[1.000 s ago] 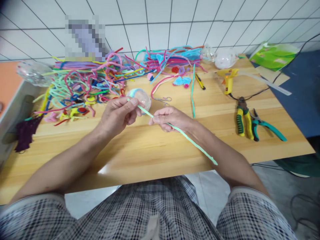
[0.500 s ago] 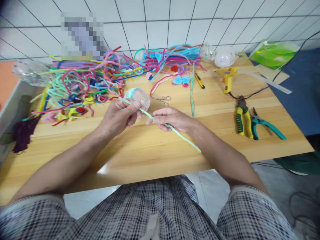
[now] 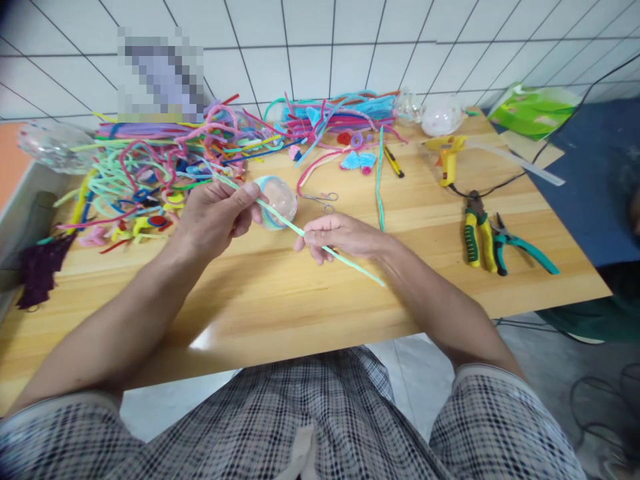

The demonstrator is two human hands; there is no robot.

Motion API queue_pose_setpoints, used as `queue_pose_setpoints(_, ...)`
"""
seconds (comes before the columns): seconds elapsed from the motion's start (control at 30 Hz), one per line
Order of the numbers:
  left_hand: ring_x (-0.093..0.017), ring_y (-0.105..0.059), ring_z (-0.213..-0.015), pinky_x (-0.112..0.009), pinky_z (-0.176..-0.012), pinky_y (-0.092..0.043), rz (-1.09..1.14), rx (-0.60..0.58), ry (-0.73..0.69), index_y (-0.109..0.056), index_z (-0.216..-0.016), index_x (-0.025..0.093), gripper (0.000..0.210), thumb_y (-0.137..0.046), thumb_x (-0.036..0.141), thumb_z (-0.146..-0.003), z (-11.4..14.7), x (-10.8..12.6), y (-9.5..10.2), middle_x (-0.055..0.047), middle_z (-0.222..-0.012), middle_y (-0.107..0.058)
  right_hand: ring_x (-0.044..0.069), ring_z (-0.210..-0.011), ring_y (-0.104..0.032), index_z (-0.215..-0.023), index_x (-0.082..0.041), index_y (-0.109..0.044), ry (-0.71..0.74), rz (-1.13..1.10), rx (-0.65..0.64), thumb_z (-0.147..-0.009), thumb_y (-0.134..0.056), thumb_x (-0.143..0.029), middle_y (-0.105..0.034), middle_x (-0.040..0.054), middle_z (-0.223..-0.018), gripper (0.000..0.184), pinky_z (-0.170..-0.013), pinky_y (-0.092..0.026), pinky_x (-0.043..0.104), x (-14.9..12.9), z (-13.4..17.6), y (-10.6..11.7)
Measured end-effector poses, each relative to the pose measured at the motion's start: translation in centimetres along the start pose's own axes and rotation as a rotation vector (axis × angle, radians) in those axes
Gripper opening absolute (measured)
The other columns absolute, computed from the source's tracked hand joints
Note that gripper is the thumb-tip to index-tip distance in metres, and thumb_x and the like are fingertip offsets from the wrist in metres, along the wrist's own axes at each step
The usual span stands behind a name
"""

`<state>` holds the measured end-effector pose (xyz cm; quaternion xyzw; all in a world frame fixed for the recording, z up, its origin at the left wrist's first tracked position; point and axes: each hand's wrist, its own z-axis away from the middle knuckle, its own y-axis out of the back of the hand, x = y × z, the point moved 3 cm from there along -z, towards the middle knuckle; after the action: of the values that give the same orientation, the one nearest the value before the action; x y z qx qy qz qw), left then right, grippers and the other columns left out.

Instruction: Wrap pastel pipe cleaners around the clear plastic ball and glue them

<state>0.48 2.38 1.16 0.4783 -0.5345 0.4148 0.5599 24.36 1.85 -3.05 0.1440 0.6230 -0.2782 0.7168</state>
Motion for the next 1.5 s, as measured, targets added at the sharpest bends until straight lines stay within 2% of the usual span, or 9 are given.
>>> queue_pose_setpoints(0.27,-0.007,-0.037,-0.033,-0.020,-0.037,-0.018,0.003,-0.032,0.018,-0.071,-0.057,0.018,0.058,-0.084,0.058,-0.098,-0.3,-0.4,-0.1,0.001,-0.038,-0.047,0.009,-0.057,-0.055,-0.103,-0.015,-0.082,-0.091,0.183,-0.069,-0.101,-0.079,-0.053,-0.077,-0.0007,-0.071,0.038,-0.057,-0.040,0.026,-0.7,0.2,-1.4)
queue_pose_setpoints(0.43,-0.006,-0.036,-0.033,-0.020,-0.037,-0.019,0.037,0.015,0.011,-0.071,-0.057,0.018,0.055,-0.080,0.051,-0.101,-0.9,-1.1,0.9,0.000,-0.041,-0.050,0.010,-0.059,-0.057,-0.115,-0.014,-0.081,-0.044,0.171,-0.022,-0.105,-0.072,-0.065,-0.080,0.0019,-0.077,0.053,-0.057,-0.039,0.026,-0.8,0.5,-0.8)
queue_pose_setpoints(0.57,-0.006,-0.037,-0.033,-0.019,-0.037,-0.019,0.068,0.056,-0.007,-0.071,-0.057,0.019,0.052,-0.083,0.051,-0.096,-1.5,-1.6,1.6,0.000,-0.041,-0.052,0.009,-0.056,-0.051,-0.115,-0.013,-0.080,-0.013,0.124,0.014,-0.103,-0.072,-0.070,-0.076,0.0003,-0.074,0.059,-0.053,-0.034,0.026,-1.0,0.7,-0.2)
queue_pose_setpoints(0.73,-0.006,-0.036,-0.032,-0.020,-0.036,-0.019,0.067,0.059,-0.009,-0.071,-0.059,0.019,0.052,-0.083,0.053,-0.096,-1.7,-1.9,1.7,0.001,-0.041,-0.052,0.008,-0.056,-0.052,-0.112,-0.013,-0.080,-0.037,0.107,0.018,-0.101,-0.078,-0.062,-0.073,-0.0008,-0.072,0.051,-0.054,-0.035,0.025,-0.9,0.5,-0.3)
queue_pose_setpoints(0.9,-0.007,-0.038,-0.034,-0.020,-0.036,-0.022,0.082,0.117,-0.030,-0.068,-0.060,0.020,0.051,-0.083,0.051,-0.098,-1.6,-1.9,1.6,0.001,-0.044,-0.056,0.008,-0.053,-0.050,-0.095,-0.016,-0.079,-0.046,0.133,0.083,-0.095,-0.082,-0.052,-0.069,-0.0034,-0.065,0.036,-0.052,-0.034,0.024,-0.6,0.1,-0.4)
queue_pose_setpoints(0.97,-0.007,-0.038,-0.034,-0.020,-0.036,-0.022,0.103,0.142,-0.030,-0.068,-0.060,0.020,0.051,-0.085,0.052,-0.097,-1.6,-1.8,1.5,0.000,-0.046,-0.058,0.009,-0.055,-0.054,-0.091,-0.018,-0.077,-0.038,0.160,0.102,-0.093,-0.082,-0.049,-0.070,-0.0038,-0.066,0.031,-0.054,-0.037,0.024,-0.6,0.1,-0.5)
queue_pose_setpoints(1.1,-0.007,-0.037,-0.034,-0.020,-0.036,-0.020,0.103,0.101,0.009,-0.067,-0.059,0.020,0.054,-0.085,0.054,-0.096,-1.6,-1.5,1.8,0.000,-0.044,-0.055,0.011,-0.061,-0.061,-0.088,-0.020,-0.074,-0.006,0.283,0.120,-0.093,-0.078,-0.048,-0.071,-0.0038,-0.069,0.029,-0.061,-0.044,0.025,-1.0,0.3,-0.4)
queue_pose_setpoints(1.3,-0.005,-0.037,-0.035,-0.018,-0.034,-0.022,0.176,0.030,0.099,-0.066,-0.057,0.019,0.052,-0.092,0.048,-0.091,-2.1,-1.4,2.4,0.000,-0.047,-0.056,0.012,-0.065,-0.057,-0.080,-0.021,-0.066,0.042,0.599,0.215,-0.099,-0.065,-0.049,-0.066,-0.0035,-0.069,0.034,-0.067,-0.039,0.027,-1.5,0.3,0.0)
queue_pose_setpoints(1.5,-0.003,-0.035,-0.035,-0.015,-0.033,-0.021,0.242,-0.001,0.172,-0.064,-0.055,0.018,0.052,-0.093,0.045,-0.089,-2.4,-2.1,2.3,0.001,-0.047,-0.052,0.011,-0.067,-0.052,-0.079,-0.023,-0.061,0.150,0.684,0.137,-0.102,-0.062,-0.046,-0.060,-0.0052,-0.069,0.033,-0.069,-0.036,0.027,-2.2,0.5,-0.8)
